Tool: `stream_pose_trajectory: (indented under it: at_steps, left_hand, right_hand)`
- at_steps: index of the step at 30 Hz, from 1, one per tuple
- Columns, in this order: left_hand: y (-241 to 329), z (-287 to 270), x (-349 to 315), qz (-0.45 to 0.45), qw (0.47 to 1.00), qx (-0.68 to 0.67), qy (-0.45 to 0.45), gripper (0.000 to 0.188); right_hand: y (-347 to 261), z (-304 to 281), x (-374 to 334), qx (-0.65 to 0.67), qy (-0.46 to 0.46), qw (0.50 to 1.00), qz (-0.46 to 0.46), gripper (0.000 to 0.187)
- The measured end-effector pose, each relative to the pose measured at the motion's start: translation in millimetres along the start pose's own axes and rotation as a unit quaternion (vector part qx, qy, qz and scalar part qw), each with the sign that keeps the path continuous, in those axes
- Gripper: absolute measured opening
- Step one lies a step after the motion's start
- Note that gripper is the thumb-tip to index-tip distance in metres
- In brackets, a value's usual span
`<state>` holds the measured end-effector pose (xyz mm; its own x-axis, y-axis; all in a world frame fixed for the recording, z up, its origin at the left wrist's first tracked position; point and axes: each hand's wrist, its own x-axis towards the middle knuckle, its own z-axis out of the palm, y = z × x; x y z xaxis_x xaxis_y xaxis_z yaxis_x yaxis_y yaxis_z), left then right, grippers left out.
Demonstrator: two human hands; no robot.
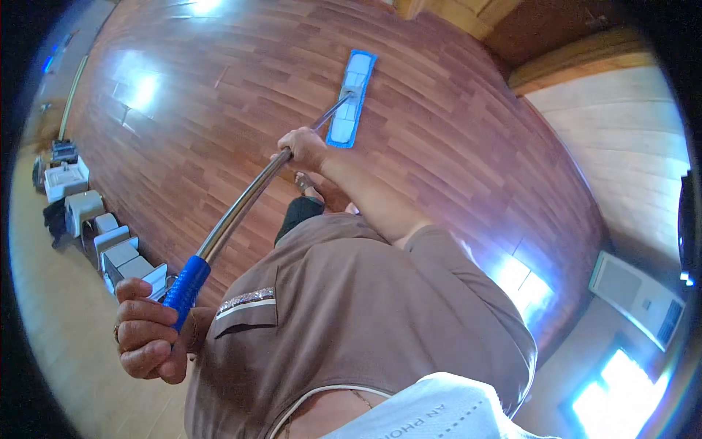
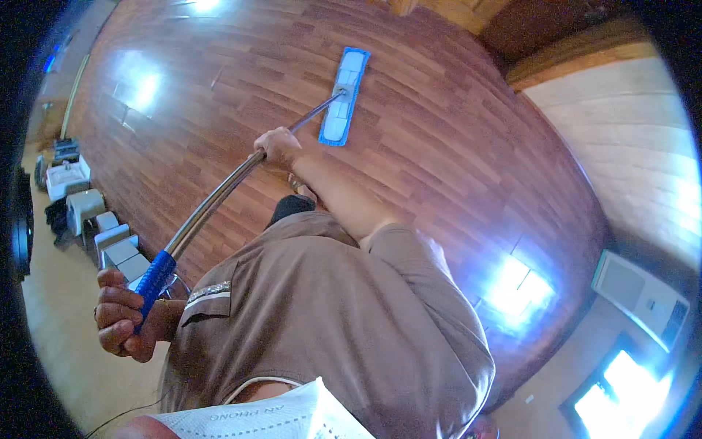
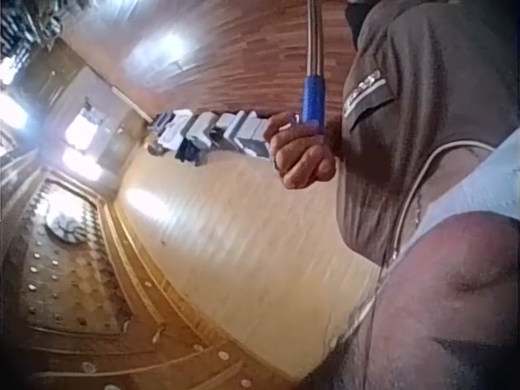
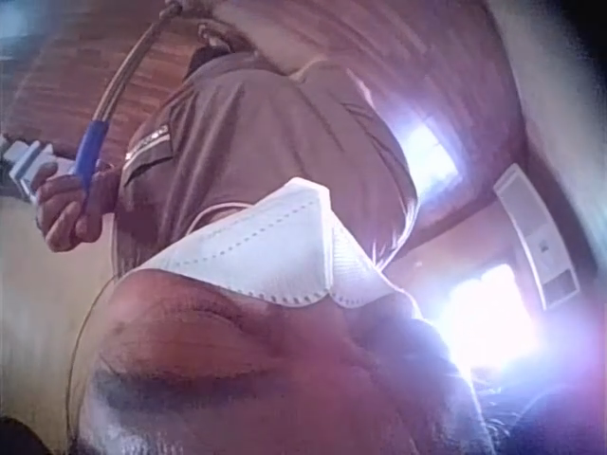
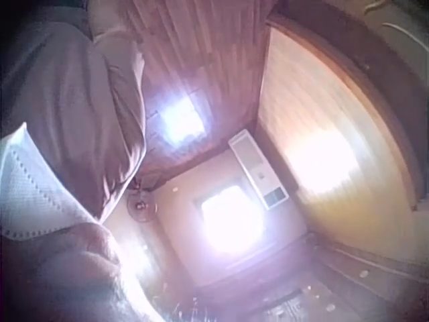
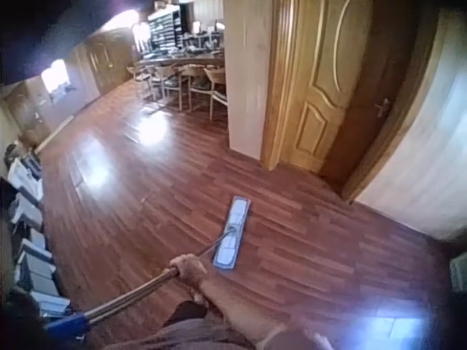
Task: Mop the wooden floor of a large room using a flat mop.
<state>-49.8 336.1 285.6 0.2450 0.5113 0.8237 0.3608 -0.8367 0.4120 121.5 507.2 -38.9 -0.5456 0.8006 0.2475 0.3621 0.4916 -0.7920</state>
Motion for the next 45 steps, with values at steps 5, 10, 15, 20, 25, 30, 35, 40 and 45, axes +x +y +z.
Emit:
stream_pose_trajectory:
  at_steps: [5,10,15,20,25,30,35,40,45]
  left_hand:
    - [-30,-3,23,0.047,0.984,-0.121,-0.125,0.022]
    - [-63,15,52,0.083,0.948,-0.230,-0.205,0.024]
    - [-76,49,68,0.082,0.880,-0.350,-0.310,0.025]
    - [-67,73,52,0.044,0.834,-0.443,-0.325,0.024]
    - [-69,99,29,-0.016,0.771,-0.545,-0.330,0.027]
    - [-68,106,3,-0.082,0.717,-0.597,-0.350,0.035]
    - [-55,116,-15,-0.187,0.647,-0.633,-0.381,0.031]
    - [-35,117,-33,-0.241,0.643,-0.606,-0.401,0.022]
    - [-21,100,-24,-0.149,0.675,-0.613,-0.382,0.015]
  right_hand:
    - [9,-29,-46,-0.060,0.119,0.991,0.025,0.037]
    - [8,-51,-97,-0.080,0.169,0.976,0.115,0.033]
    - [-4,-55,-160,-0.118,0.299,0.931,0.172,0.034]
    - [-36,-31,-228,-0.172,0.340,0.884,0.270,0.033]
    - [-52,-2,-277,-0.143,0.365,0.834,0.388,0.029]
    - [-74,49,-319,-0.119,0.385,0.804,0.436,0.029]
    - [-95,79,-355,-0.143,0.390,0.808,0.418,0.023]
    - [-116,88,-390,-0.179,0.255,0.816,0.486,0.013]
    - [-116,58,-374,-0.178,0.268,0.827,0.461,0.017]
